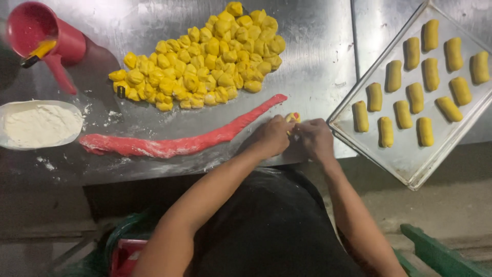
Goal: Shaping and preparing individual portions of colored dough on a metal workbench in a bakery environment.
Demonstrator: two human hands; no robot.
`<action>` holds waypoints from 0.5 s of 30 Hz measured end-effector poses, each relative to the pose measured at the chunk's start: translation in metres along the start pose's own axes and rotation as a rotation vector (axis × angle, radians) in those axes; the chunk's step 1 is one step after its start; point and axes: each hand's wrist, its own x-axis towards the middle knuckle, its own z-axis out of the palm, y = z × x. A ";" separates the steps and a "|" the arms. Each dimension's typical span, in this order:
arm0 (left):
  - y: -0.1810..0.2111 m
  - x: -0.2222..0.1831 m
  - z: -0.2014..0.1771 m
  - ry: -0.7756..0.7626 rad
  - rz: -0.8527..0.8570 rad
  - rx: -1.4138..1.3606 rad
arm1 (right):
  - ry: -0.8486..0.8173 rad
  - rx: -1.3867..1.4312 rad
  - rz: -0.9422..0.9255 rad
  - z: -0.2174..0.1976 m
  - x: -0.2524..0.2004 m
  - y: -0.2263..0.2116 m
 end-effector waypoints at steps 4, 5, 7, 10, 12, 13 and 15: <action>-0.004 -0.019 -0.023 -0.093 -0.035 -0.026 | 0.027 0.006 0.193 -0.017 0.004 -0.022; 0.000 -0.026 -0.026 -0.072 0.086 0.136 | 0.035 -0.186 -0.003 -0.012 0.000 -0.024; -0.004 -0.029 -0.029 -0.040 0.209 0.303 | 0.048 -0.377 -0.211 0.004 -0.002 -0.019; -0.024 -0.028 -0.022 -0.020 0.418 0.638 | -0.127 -0.464 -0.241 0.015 -0.006 -0.007; -0.034 -0.031 -0.019 0.051 0.495 0.733 | -0.131 -0.123 -0.136 -0.001 -0.008 -0.012; -0.034 -0.038 -0.017 0.047 0.489 0.730 | -0.139 -0.122 -0.135 -0.001 -0.020 -0.019; -0.035 -0.038 -0.017 -0.006 0.545 0.817 | -0.086 -0.395 -0.267 -0.002 -0.030 -0.030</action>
